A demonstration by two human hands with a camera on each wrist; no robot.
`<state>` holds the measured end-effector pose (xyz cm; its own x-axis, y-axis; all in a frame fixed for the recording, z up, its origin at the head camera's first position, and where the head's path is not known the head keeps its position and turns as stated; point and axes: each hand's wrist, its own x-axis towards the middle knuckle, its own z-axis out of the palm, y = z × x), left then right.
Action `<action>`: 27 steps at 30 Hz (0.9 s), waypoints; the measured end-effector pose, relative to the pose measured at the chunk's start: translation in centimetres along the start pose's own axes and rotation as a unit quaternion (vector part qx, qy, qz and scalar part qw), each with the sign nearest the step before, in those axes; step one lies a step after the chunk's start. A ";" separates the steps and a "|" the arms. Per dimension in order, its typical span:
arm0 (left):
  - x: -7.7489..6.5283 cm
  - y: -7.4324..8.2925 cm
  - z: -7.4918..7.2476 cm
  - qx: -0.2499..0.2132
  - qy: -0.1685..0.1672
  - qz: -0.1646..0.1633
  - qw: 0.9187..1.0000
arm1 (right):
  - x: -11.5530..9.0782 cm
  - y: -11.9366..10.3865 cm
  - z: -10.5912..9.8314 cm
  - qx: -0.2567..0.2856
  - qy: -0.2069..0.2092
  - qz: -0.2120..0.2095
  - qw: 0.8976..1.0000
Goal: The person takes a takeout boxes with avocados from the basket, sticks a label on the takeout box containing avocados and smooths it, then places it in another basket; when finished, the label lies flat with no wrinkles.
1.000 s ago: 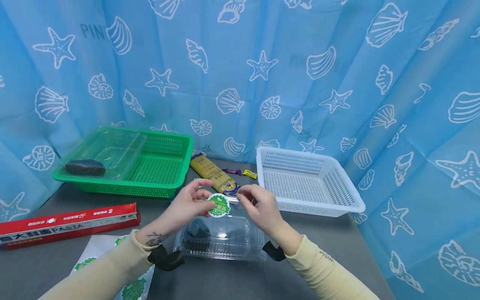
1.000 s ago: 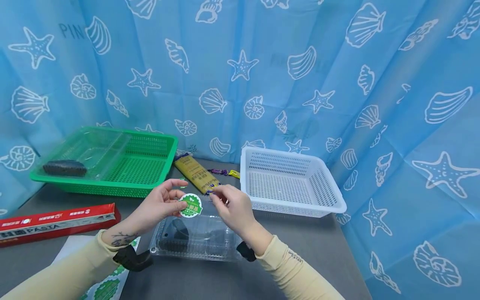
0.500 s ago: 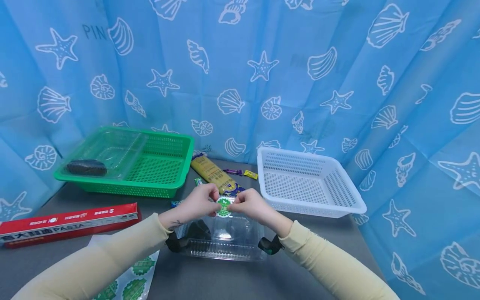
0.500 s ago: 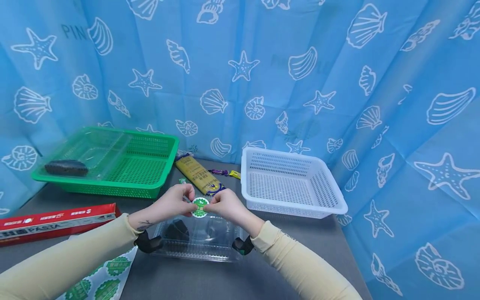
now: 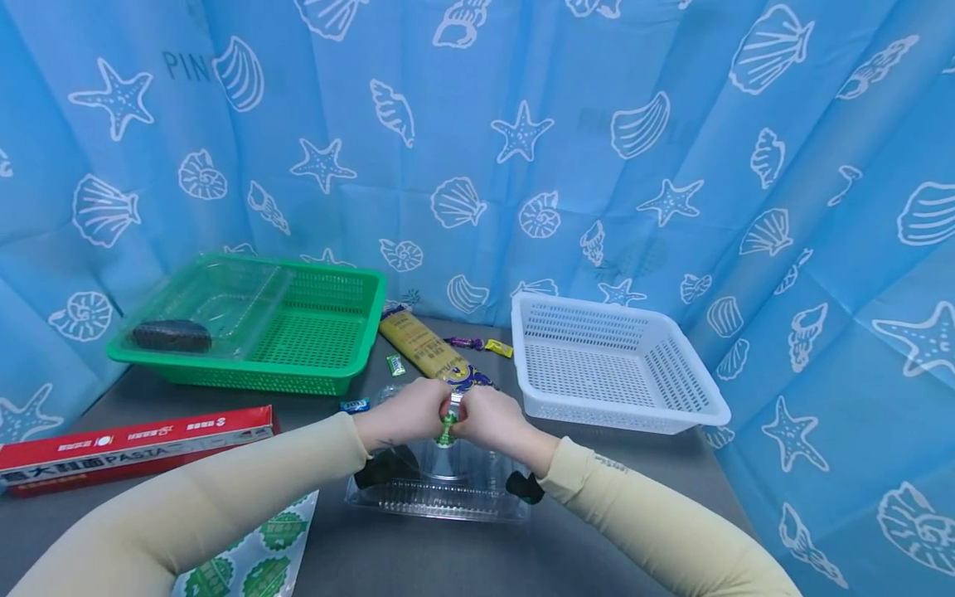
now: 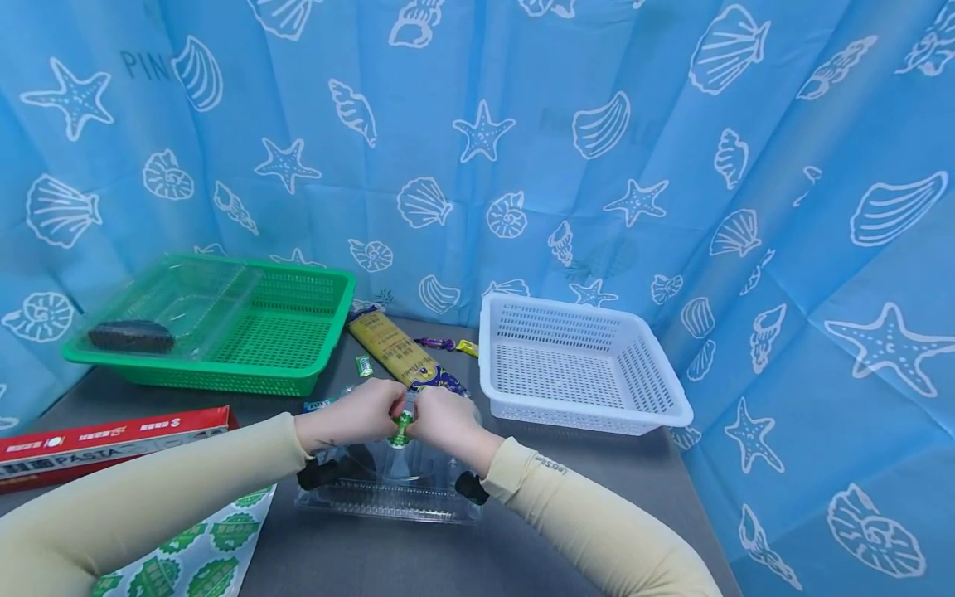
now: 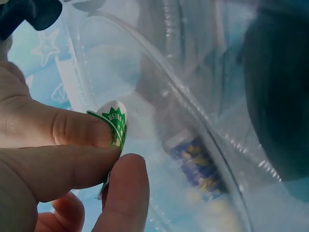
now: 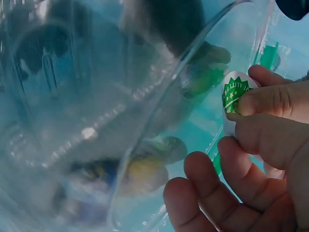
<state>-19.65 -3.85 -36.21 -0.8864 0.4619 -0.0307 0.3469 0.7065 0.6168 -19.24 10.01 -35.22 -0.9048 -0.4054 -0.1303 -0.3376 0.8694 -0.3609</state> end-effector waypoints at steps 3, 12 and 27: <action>0.2 0.1 0.3 0.023 -0.007 0.007 1.000 | 0.1 -0.2 0.1 -0.032 -0.001 0.001 0.999; 0.1 0.1 0.4 0.092 -0.005 0.019 0.996 | 0.3 -0.3 0.3 -0.082 -0.003 -0.004 0.997; -5.3 -2.0 -0.2 0.274 -0.114 0.114 0.948 | -2.8 2.9 -0.2 -0.282 -0.053 -0.285 0.915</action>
<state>-15.77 -7.84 -37.10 -0.7010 0.6965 -0.1534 0.6847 0.7174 0.1282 -17.72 13.73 -35.74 -0.5200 -0.8373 -0.1689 -0.8538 0.5036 0.1322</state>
